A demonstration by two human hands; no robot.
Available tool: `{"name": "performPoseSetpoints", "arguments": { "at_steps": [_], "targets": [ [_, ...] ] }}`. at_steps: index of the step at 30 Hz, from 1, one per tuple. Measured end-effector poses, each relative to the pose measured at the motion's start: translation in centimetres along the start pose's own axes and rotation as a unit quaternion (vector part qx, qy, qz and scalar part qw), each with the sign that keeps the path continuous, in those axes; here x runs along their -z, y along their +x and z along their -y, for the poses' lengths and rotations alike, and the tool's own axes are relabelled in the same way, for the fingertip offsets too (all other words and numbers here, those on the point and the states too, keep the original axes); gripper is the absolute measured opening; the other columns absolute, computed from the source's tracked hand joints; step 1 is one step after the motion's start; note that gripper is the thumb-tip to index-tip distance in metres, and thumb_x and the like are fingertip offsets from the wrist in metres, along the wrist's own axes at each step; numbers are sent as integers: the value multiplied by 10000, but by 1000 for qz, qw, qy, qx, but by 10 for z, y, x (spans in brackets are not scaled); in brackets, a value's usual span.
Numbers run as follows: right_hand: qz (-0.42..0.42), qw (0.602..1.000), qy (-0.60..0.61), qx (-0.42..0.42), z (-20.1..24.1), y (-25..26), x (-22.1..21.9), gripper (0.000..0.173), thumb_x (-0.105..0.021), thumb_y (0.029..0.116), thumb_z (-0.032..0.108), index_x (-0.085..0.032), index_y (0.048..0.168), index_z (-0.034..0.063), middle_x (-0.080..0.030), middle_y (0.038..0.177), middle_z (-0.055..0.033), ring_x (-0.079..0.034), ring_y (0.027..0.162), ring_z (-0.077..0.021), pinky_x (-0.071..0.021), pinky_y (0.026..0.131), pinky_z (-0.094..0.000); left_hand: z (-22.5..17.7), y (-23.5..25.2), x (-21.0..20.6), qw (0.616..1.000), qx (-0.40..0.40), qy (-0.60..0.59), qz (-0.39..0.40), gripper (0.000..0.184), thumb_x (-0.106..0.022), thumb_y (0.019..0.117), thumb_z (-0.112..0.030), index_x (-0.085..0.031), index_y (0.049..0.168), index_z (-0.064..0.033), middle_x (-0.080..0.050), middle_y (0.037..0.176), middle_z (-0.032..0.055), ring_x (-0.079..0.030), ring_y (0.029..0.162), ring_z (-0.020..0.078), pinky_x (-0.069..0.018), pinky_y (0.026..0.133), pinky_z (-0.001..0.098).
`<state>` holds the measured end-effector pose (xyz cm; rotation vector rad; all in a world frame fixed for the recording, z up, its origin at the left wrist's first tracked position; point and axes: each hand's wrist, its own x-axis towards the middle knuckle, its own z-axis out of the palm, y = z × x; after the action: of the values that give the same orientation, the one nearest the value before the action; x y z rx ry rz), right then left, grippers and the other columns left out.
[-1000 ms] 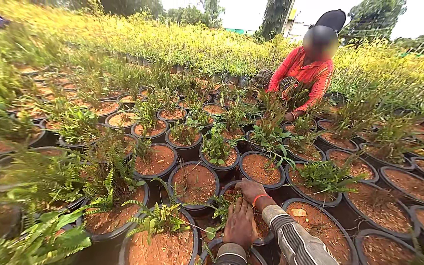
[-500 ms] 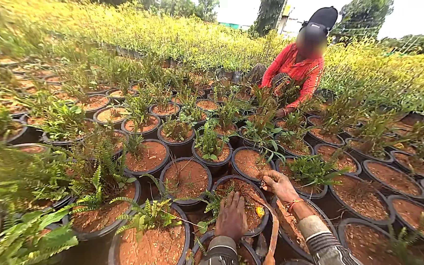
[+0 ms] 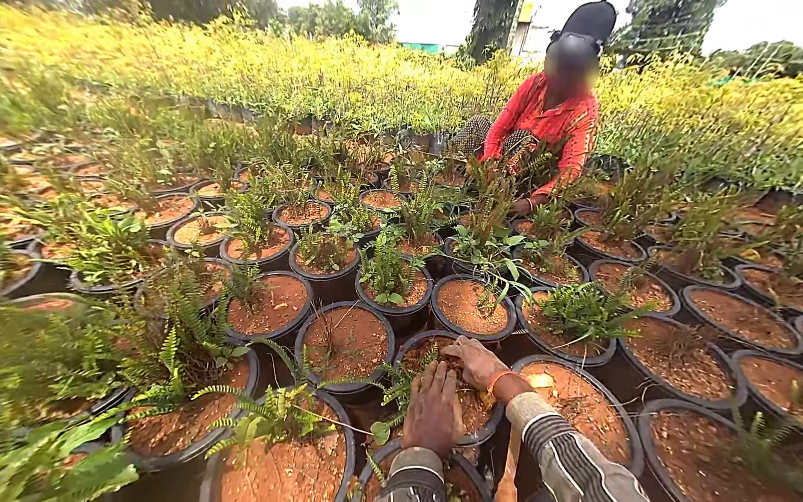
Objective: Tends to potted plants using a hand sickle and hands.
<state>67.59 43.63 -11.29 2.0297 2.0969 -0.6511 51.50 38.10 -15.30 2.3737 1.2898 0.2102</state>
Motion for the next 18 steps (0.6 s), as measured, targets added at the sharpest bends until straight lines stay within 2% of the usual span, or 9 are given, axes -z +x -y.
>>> {"name": "performPoseSetpoints", "arguments": {
  "at_steps": [4, 6, 8, 9, 11, 15, 18],
  "targets": [
    [19, 999, -33, -17, 0, 1, 7, 433, -653, 871, 36, -686, 1293, 130, -617, 1350, -173, -564, 1291, -366, -475, 1055, -544, -1, -1, 0, 1000, -2, -7, -13, 549, -364, 1052, -265, -418, 1578, -117, -340, 1677, 53, -245, 1575, 238, -189, 1271, 490],
    [8, 1000, -20, -17, -1, -3, 13, 361, -616, 912, 49, -689, 1262, 102, -645, 1317, -166, -596, 1260, -349, -479, 1049, -540, -1, -2, 1, 1000, 2, -17, -21, 577, -367, 1053, -266, -358, 1604, -97, -342, 1676, 50, -243, 1576, 228, -180, 1276, 473],
    [-60, 995, 79, -22, -5, -14, 21, 273, -548, 994, 62, -684, 1231, 49, -676, 1251, -185, -627, 1215, -337, -469, 1062, -522, -2, -3, 2, 999, 7, -26, -22, 592, -367, 1053, -266, -322, 1616, -88, -342, 1676, 46, -237, 1578, 218, -173, 1278, 460],
    [-110, 983, 147, -23, -9, -21, 26, 230, -554, 1023, 84, -693, 1199, 32, -691, 1193, -193, -646, 1163, -331, -475, 1047, -515, -2, -3, 2, 999, 7, -28, -25, 596, -368, 1053, -266, -316, 1619, -86, -344, 1675, 48, -238, 1578, 216, -172, 1278, 454],
    [-155, 965, 212, -9, -19, -29, 33, 186, -585, 1025, 101, -715, 1147, 47, -710, 1106, -166, -672, 1068, -296, -504, 989, -504, -1, -3, 0, 999, 3, -31, -34, 595, -371, 1053, -264, -322, 1615, -76, -357, 1669, 58, -250, 1574, 220, -183, 1274, 450],
    [-99, 982, 158, 22, -32, -37, 32, 179, -608, 983, 88, -730, 1114, 73, -716, 1098, -145, -681, 1034, -288, -523, 949, -514, 0, -2, -3, 998, -3, -27, -49, 592, -377, 1039, -247, -348, 1603, -69, -377, 1657, 71, -278, 1563, 224, -204, 1268, 448],
    [-40, 996, 77, -5, -24, -37, 26, 223, -655, 942, 143, -711, 1150, 86, -704, 1127, -156, -670, 1071, -326, -516, 949, -556, 0, -1, 0, 999, 2, -31, -38, 594, -367, 1049, -261, -330, 1609, -68, -364, 1663, 72, -258, 1571, 225, -185, 1276, 452]
  ]
}}
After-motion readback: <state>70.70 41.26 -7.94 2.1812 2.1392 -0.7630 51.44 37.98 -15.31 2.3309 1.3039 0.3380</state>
